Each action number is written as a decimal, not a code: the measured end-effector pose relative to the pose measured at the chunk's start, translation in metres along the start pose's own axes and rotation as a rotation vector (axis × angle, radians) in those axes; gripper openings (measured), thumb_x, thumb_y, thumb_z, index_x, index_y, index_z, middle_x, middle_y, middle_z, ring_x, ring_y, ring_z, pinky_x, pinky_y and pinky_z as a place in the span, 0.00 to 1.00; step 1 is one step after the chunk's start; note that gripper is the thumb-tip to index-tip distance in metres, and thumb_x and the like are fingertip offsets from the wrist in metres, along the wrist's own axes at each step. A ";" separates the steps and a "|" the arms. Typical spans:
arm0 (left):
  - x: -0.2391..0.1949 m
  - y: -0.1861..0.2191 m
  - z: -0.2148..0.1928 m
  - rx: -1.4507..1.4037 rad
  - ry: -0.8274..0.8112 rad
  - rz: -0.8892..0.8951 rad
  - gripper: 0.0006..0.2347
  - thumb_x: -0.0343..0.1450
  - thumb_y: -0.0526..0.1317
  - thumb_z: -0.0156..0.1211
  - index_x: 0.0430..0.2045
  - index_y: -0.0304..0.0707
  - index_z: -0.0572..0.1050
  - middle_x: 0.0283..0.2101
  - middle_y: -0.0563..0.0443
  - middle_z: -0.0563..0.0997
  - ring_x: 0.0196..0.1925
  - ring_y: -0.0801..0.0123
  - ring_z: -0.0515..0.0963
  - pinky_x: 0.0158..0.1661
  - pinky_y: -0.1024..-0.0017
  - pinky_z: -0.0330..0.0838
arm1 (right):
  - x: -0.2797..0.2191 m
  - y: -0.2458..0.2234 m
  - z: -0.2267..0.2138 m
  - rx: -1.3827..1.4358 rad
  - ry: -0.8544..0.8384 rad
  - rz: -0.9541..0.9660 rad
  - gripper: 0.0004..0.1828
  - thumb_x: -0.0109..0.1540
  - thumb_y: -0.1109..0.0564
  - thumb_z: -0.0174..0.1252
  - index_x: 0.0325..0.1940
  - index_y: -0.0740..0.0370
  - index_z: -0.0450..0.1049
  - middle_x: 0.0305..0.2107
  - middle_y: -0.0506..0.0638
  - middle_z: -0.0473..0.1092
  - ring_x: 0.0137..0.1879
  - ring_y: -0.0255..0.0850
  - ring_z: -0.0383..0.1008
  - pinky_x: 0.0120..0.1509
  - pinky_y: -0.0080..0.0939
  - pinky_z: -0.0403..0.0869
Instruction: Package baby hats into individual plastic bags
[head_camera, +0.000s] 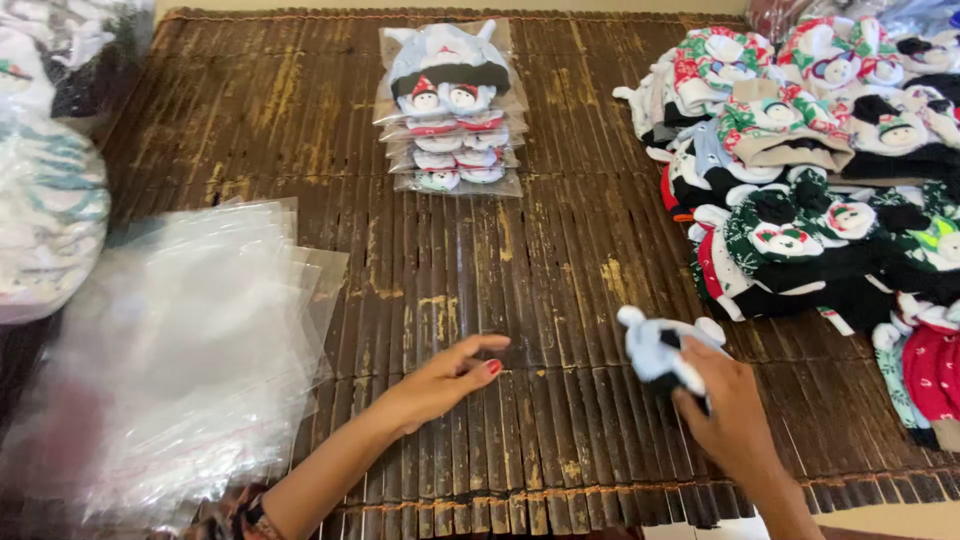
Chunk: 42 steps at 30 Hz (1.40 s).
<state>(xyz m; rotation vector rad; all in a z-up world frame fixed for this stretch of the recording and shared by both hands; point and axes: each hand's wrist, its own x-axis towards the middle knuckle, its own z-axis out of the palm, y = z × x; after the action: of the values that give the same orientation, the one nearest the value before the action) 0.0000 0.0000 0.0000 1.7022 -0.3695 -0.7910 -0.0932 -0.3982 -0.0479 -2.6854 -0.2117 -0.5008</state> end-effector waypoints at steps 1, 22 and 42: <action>0.003 -0.002 0.002 0.000 0.009 0.000 0.24 0.72 0.48 0.51 0.66 0.49 0.65 0.68 0.48 0.71 0.59 0.59 0.75 0.55 0.56 0.75 | 0.013 -0.014 -0.001 0.005 0.000 -0.007 0.37 0.50 0.63 0.65 0.64 0.60 0.69 0.64 0.52 0.69 0.64 0.45 0.69 0.67 0.46 0.63; 0.023 -0.042 -0.038 0.065 0.432 0.191 0.31 0.64 0.36 0.72 0.64 0.36 0.69 0.60 0.34 0.77 0.66 0.44 0.72 0.64 0.53 0.64 | 0.134 -0.110 0.091 0.169 -0.298 0.037 0.12 0.63 0.46 0.59 0.44 0.51 0.80 0.31 0.52 0.76 0.45 0.54 0.80 0.50 0.53 0.75; 0.001 -0.024 -0.024 0.494 0.758 0.366 0.20 0.62 0.38 0.75 0.49 0.47 0.80 0.46 0.53 0.76 0.48 0.55 0.76 0.50 0.62 0.72 | 0.121 -0.126 0.085 0.427 -0.211 0.118 0.05 0.59 0.57 0.64 0.39 0.54 0.81 0.30 0.53 0.77 0.37 0.48 0.80 0.43 0.48 0.76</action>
<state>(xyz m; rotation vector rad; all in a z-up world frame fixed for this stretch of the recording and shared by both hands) 0.0131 0.0242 -0.0205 2.1588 -0.3396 0.2594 0.0177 -0.2396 -0.0308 -2.3094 -0.1928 -0.1160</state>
